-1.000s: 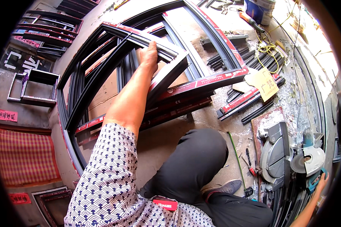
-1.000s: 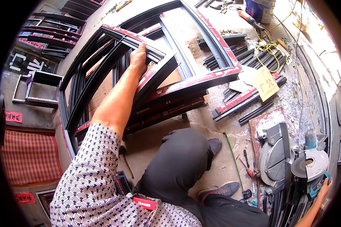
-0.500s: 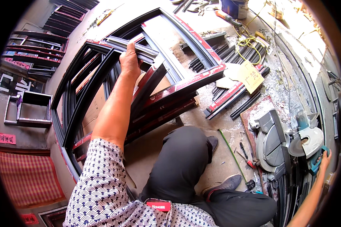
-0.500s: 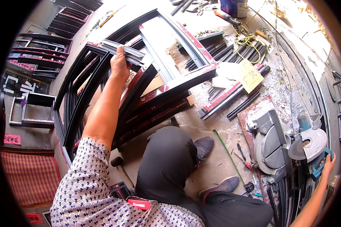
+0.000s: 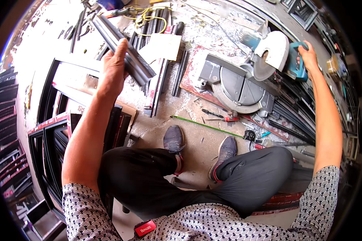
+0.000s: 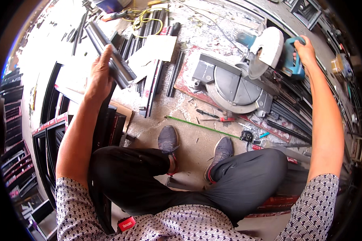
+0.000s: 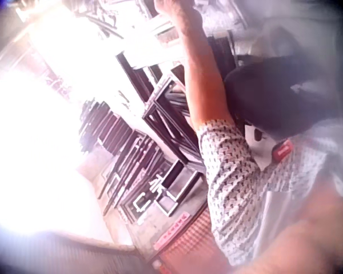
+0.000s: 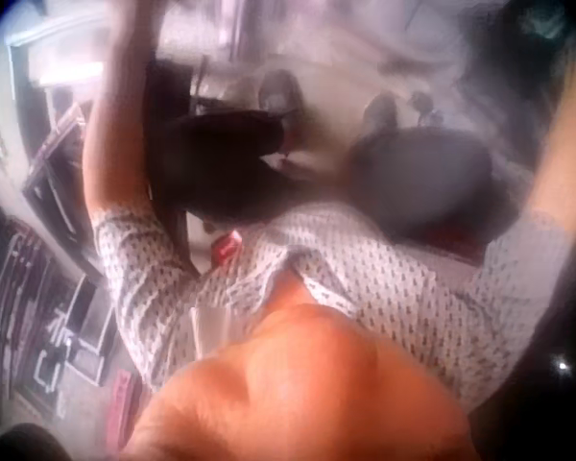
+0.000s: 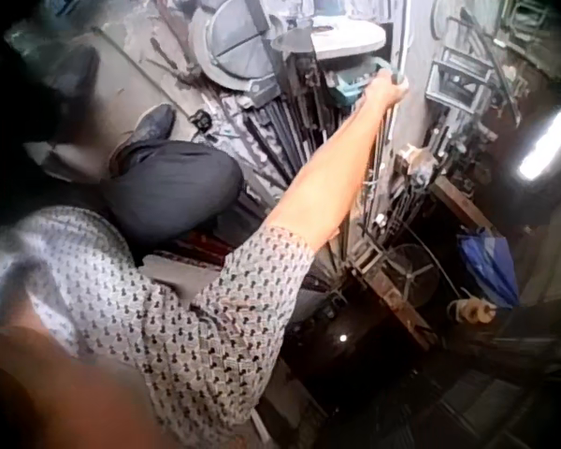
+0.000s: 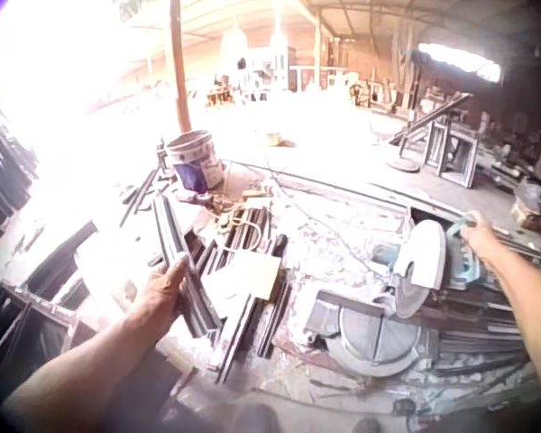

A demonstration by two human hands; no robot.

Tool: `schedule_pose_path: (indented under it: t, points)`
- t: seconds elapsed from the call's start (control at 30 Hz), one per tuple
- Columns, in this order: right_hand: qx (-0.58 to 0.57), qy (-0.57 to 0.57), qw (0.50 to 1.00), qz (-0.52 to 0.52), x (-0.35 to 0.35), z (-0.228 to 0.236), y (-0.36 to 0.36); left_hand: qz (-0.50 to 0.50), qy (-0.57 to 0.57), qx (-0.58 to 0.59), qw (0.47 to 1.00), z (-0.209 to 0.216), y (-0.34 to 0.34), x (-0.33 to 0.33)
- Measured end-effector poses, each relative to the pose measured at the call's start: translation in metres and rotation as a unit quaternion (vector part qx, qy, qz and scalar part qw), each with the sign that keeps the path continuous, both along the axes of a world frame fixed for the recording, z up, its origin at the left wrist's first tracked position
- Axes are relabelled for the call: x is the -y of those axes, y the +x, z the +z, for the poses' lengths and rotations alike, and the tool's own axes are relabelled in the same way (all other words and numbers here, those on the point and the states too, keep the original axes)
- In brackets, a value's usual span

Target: The person measures and marks a long aluminum window frame profile using a tape measure and marker. They then position the profile on a miter saw and cut it to size. The person repeats this process for multiple frame pieces, assembling them into a rectangular window frame structure.

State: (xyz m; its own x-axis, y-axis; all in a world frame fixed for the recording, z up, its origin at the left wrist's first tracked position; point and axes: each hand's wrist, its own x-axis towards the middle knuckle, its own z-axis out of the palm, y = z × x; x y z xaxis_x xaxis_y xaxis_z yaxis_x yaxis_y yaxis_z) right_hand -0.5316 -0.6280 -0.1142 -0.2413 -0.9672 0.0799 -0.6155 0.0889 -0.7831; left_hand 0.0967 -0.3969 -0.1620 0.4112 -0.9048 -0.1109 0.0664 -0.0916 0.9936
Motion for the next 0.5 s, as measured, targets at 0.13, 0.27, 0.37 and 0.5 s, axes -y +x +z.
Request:
schedule_pose_path:
  t: [0.13,0.27,0.37,0.5]
  points:
    - [-0.003,-0.001,1.0,-0.01,-0.008,0.004,-0.003,-0.133,0.086,0.029,0.987,-0.038,-0.076,0.041]
    - [0.009,-0.005,1.0,0.021,-0.004,0.002,0.01,-0.091,0.166,0.041,0.981,-0.104,-0.132,0.071]
    - [0.003,-0.007,0.999,0.053,0.012,0.0,-0.044,-0.075,0.149,-0.154,0.974,-0.149,-0.197,0.084]
    - [0.012,-0.003,1.0,-0.001,-0.009,0.02,0.02,0.025,0.21,-0.215,0.953,-0.201,-0.239,0.095]
